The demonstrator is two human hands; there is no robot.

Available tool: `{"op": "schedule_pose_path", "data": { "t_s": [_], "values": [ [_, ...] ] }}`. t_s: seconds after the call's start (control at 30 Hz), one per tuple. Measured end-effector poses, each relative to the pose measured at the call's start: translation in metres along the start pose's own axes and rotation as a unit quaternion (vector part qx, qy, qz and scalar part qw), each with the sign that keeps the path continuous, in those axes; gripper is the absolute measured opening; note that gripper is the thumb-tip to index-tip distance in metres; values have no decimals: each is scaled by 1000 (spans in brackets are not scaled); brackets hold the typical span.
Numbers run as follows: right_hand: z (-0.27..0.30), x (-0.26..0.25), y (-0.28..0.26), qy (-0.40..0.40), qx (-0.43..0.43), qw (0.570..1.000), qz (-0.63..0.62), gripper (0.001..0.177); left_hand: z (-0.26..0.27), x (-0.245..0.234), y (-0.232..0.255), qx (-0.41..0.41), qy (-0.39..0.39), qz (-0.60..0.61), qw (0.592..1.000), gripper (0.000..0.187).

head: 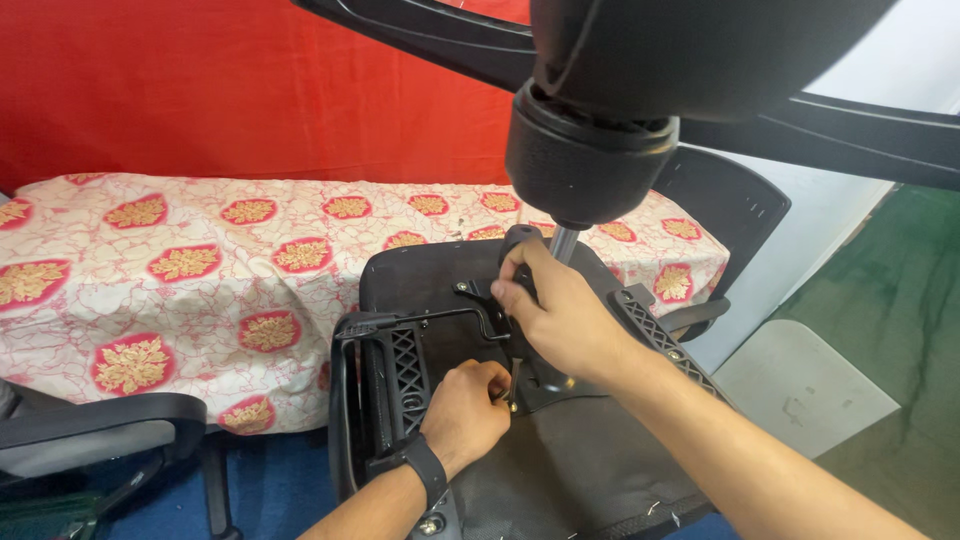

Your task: The person uses a screwdriver to remove screws from the underside of an office chair seat. They detach the armrests and the central mounting plate, placing the removed screws and parts on the seat.

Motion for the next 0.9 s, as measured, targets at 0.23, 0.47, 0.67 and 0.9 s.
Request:
{"op": "schedule_pose_path", "data": {
  "t_s": [0.23,0.47,0.67,0.9],
  "values": [
    [-4,-28,-20,-71,-115,964,229,23,0,1,1,5,3,-11,1000,18],
    [-2,-12,-30,-68,13,950,305,28,4,1,3,-30,-19,-19,999,19],
    [-2,-9,-35,-47,67,932,352,36,1,0,2,-20,-26,-34,999,19],
    [15,-37,-20,-63,103,969,214,29,4,-1,7,-10,-37,-58,998,18]
  ]
}}
Point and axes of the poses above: each hand's wrist, its own z-axis away from the middle knuckle, its own x-axis out of the palm, y = z × x, the point moved 1 cm from there along -z, towards the middle knuckle, and after that the axes turned 6 degrees about z, right-handed, at the moved point
